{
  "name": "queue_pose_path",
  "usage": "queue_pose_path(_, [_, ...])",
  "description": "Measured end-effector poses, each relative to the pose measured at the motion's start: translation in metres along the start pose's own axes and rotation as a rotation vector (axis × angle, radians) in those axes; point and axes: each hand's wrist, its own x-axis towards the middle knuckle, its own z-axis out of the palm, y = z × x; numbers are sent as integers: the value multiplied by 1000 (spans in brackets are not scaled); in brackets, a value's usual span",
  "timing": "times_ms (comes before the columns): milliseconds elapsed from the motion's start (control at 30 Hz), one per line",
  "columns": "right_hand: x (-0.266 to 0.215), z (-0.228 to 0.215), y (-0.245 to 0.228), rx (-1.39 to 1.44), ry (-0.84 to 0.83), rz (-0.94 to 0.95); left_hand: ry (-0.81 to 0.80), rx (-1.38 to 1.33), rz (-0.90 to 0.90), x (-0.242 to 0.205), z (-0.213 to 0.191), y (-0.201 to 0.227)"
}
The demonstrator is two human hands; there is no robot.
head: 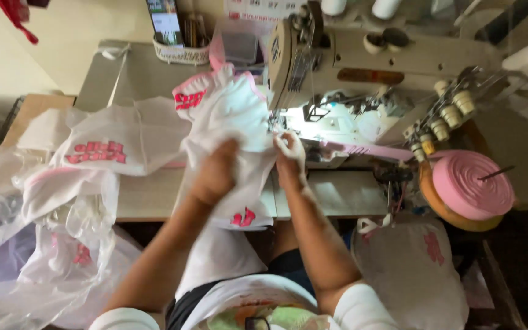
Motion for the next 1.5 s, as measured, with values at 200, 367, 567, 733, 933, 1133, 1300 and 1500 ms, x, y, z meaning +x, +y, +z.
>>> queue_pose_path(200, [-82, -8, -20, 59, -43, 190, 204, 514, 266, 21, 44, 37])
queue_pose_path(367, [-89, -8, -11, 80, -170, 231, 229, 595, 228, 26, 59, 33])
queue_pose_path(567, [-82, 0, -32, 154, -165, 256, 224, 591, 222, 42, 63, 31])
queue_pose_path(733, [-76, -4, -18, 126, -129, 259, 200, 415, 187, 50, 61, 19])
queue_pose_path(933, [-88, 29, -50, -267, -58, 110, -111, 362, -14, 49, 58, 26])
queue_pose_path(1133, [-85, 2, -21, 274, 101, 455, -30, 74, 65, 51, 56, -11])
queue_pose_path(1300, [-104, -40, 17, -422, -237, 132, -177, 224, 120, 60, 24, 6])
queue_pose_path(1500, [-114, -51, 6, -590, -312, 5, -178, 359, 119, 64, 37, -7])
